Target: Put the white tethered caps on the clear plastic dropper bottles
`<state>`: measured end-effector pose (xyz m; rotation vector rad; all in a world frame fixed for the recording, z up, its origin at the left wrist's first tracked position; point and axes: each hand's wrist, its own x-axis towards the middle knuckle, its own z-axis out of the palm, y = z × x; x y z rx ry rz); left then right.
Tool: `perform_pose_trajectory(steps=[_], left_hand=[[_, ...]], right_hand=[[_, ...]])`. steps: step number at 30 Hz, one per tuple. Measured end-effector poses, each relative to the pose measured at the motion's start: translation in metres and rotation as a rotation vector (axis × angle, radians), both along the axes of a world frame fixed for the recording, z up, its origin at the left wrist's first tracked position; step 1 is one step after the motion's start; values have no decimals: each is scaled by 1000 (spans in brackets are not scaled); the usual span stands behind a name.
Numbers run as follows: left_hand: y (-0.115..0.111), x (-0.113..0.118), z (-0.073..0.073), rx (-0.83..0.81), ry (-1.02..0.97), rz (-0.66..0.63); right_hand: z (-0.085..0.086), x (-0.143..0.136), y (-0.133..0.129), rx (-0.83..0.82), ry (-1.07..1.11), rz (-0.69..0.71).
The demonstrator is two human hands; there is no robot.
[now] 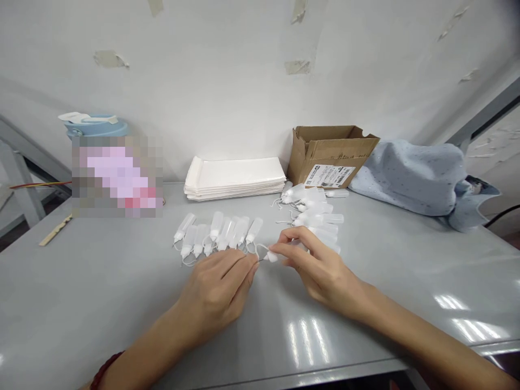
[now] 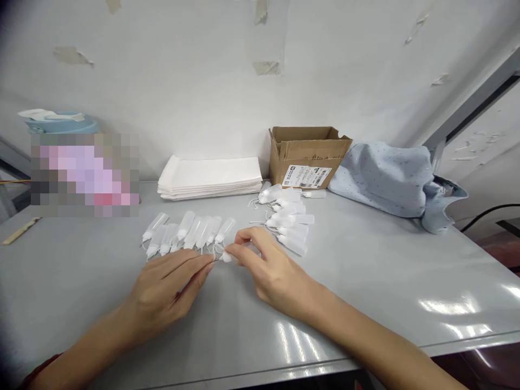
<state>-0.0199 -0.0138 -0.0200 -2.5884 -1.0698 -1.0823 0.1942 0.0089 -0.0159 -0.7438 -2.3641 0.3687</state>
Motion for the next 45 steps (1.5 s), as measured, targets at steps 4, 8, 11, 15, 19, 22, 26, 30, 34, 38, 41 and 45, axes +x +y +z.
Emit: perform_pose_trajectory(steps=[4, 8, 11, 15, 19, 22, 26, 30, 34, 38, 41, 45], left_hand=[[0, 0, -1, 43, 11, -7], [0, 0, -3, 55, 8, -2], [1, 0, -4, 35, -14, 11], [4, -1, -4, 20, -66, 46], [2, -1, 6, -200, -189, 84], [-1, -1, 17, -494, -288, 97], [-2, -1, 26, -796, -398, 54], [-3, -1, 28, -923, -409, 97], [-4, 1, 24, -832, -343, 117], [-5, 2, 19, -692, -324, 100], [-6, 3, 19, -666, -341, 98], [-5, 4, 20, -784, -374, 101]], right_hand=[[-4, -3, -1, -19, 34, 23], [-6, -7, -2, -1, 64, 16], [-4, -8, 1, 19, 84, 1], [1, -5, 6, 12, 95, -40], [5, -1, 10, 3, 135, -40], [7, -1, 9, 17, 157, -48], [6, -3, 7, 62, 162, -13], [6, -2, 6, 70, 156, 0], [7, -1, 5, -19, 159, 16], [9, -1, 3, -131, 162, 3], [9, -1, 3, -141, 162, -6], [7, -2, 3, -77, 159, 5]])
